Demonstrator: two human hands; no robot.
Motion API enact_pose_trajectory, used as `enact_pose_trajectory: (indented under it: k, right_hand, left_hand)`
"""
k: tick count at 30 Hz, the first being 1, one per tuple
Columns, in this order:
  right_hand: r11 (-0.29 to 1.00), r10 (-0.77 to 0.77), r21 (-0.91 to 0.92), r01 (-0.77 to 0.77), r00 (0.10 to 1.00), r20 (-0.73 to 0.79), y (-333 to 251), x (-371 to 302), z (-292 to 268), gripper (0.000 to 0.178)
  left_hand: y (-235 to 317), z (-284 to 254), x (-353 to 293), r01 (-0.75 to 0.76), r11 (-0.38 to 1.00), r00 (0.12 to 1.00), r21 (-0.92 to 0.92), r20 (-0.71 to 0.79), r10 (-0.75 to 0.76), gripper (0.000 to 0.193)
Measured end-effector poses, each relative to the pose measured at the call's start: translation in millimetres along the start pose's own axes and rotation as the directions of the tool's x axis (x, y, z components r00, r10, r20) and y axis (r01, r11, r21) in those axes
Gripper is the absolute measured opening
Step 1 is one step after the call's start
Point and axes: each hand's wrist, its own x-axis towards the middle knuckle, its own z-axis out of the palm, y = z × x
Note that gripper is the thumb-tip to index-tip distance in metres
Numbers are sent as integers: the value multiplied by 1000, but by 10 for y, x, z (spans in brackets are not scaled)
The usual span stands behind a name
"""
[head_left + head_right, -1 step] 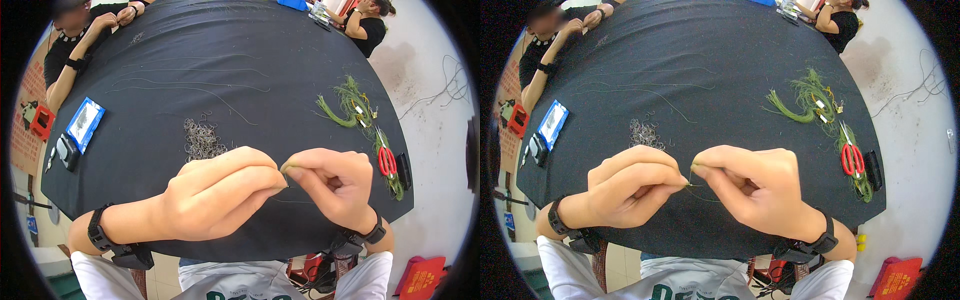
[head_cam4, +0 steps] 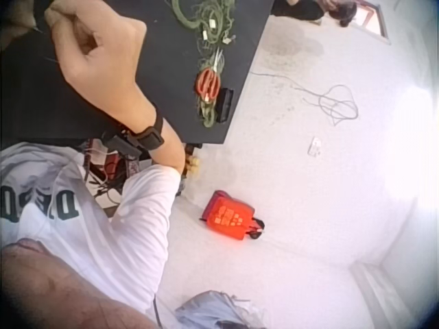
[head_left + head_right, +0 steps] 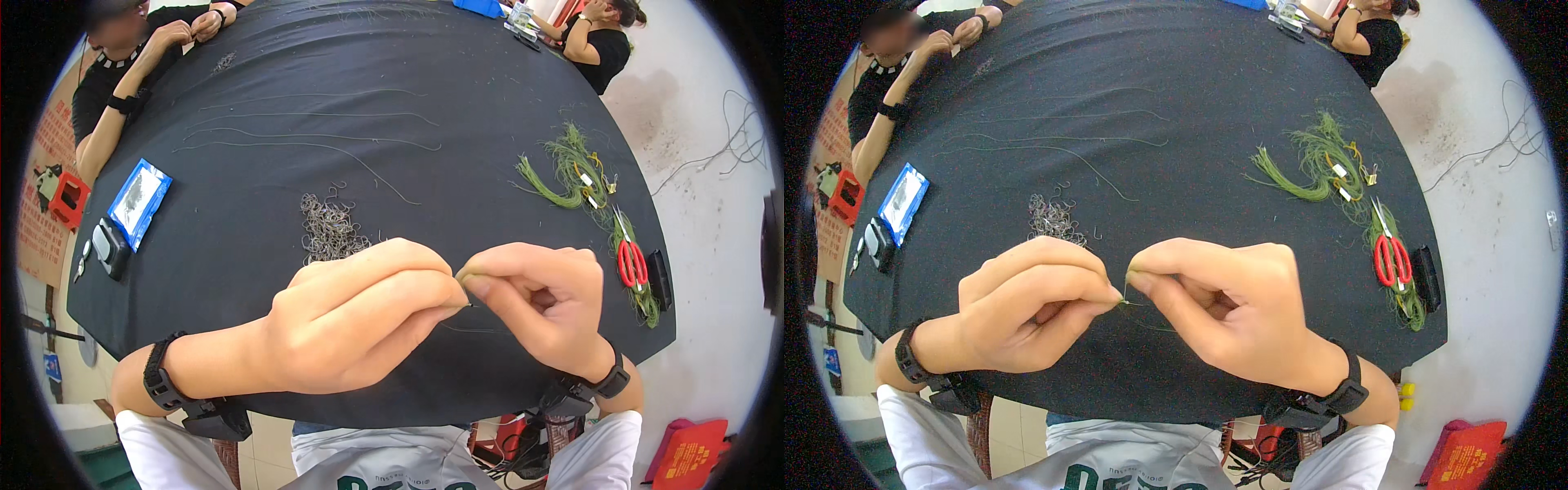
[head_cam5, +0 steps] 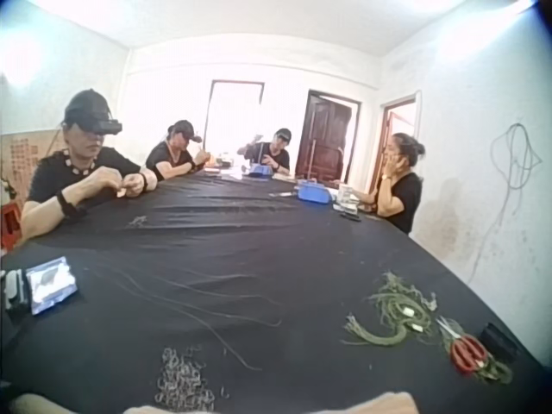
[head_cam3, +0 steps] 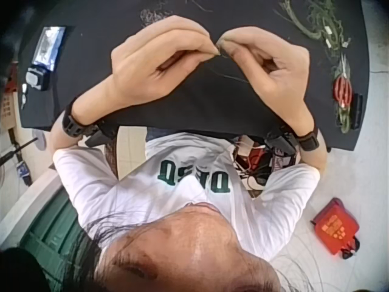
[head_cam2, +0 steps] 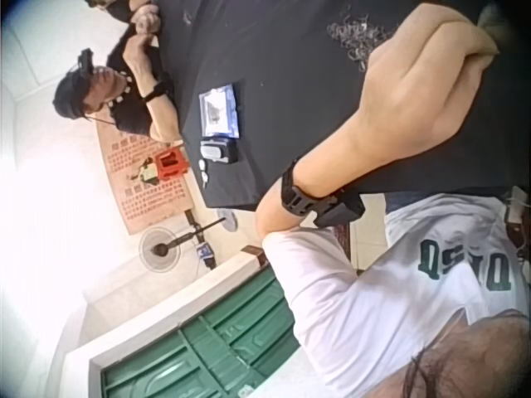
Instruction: Assembling small fishing lure components and hooks at a table.
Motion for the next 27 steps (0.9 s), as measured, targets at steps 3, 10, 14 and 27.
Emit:
enact_pose_trajectory:
  k: [3,10,14,27]
  right_hand:
    - [978,56,197,-64,997,47,60,-24,59,12]
    - [963,-268,17,269,962,-45,143,-40,204,16]
    - [886,-391,-260,383,920,23,8,-61,157,18]
    - [948,-256,-214,236,964,-73,37,-1,-8,14]
  left_hand:
    - [21,-20,0,21,1000,1000,12,-9,-21,20]
    - [20,-11,-8,3,997,999,78,-40,1,20]
    - [-103,58,-32,-101,981,989,166,-89,117,22]
    - [-52,54,-29,-102,992,994,71,-23,104,22]
